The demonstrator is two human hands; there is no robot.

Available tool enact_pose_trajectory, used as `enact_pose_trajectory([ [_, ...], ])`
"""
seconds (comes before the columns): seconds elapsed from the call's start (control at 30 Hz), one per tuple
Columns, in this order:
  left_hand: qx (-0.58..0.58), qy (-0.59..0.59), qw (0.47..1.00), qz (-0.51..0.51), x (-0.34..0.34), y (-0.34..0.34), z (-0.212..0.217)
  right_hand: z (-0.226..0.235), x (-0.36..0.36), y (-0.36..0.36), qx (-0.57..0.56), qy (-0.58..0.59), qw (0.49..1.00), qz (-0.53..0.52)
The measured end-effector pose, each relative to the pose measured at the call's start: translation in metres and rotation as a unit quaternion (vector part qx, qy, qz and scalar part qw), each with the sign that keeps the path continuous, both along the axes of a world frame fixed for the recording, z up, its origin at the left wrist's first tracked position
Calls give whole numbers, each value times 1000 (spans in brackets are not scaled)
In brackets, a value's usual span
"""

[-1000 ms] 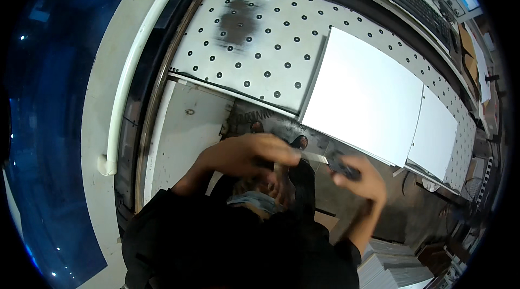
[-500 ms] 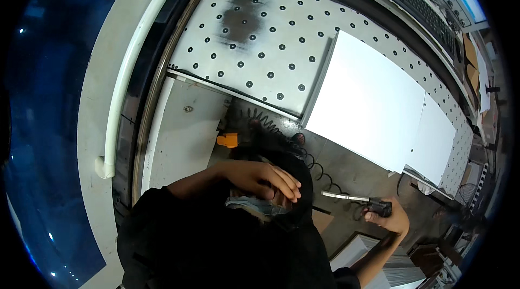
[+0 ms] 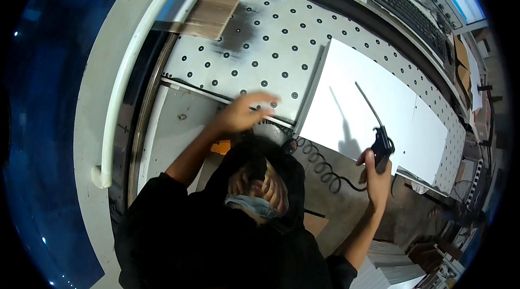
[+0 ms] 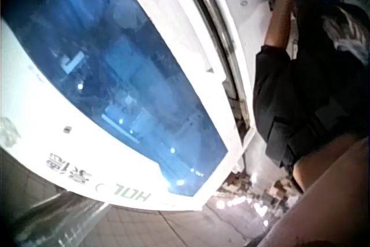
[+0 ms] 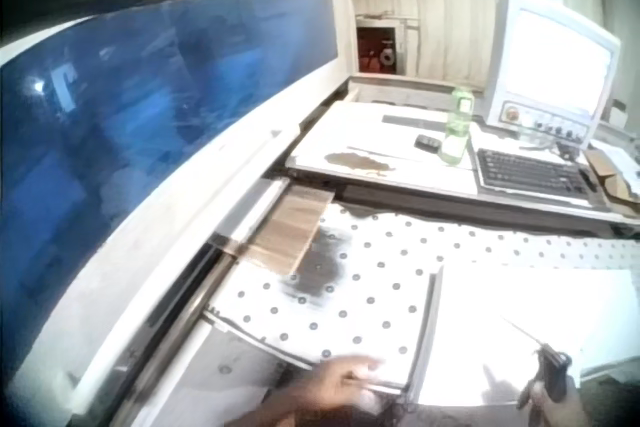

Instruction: The person places white rectangular panels onto a perforated metal workbench, aligns them, and uses a handheld tool to secure them. They repeatedly retrieve panels from a nearby stack, place them on the bench, and perform the securing action.

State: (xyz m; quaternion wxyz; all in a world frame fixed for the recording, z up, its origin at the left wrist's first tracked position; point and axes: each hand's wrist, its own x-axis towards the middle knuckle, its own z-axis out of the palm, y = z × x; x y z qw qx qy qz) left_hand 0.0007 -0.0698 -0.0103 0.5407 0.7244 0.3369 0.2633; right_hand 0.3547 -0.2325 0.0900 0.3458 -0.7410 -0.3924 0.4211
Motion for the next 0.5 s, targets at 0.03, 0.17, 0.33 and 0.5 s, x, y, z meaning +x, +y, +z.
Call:
enact_pose_trajectory([
  [0.03,30,-13,998,60,-8,21,-9,-9,-1,10,7,-26,1000,0],
  [0.17,284,126,924,224,-36,122,-16,-16,-33,25,-69,-25,997,-5],
  [0.33,336,273,842,322,-91,226,-72,-11,-66,30,-93,-19,995,38],
  [0.5,355,383,783,337,-94,245,-119,-1,-87,29,-129,-48,988,76],
])
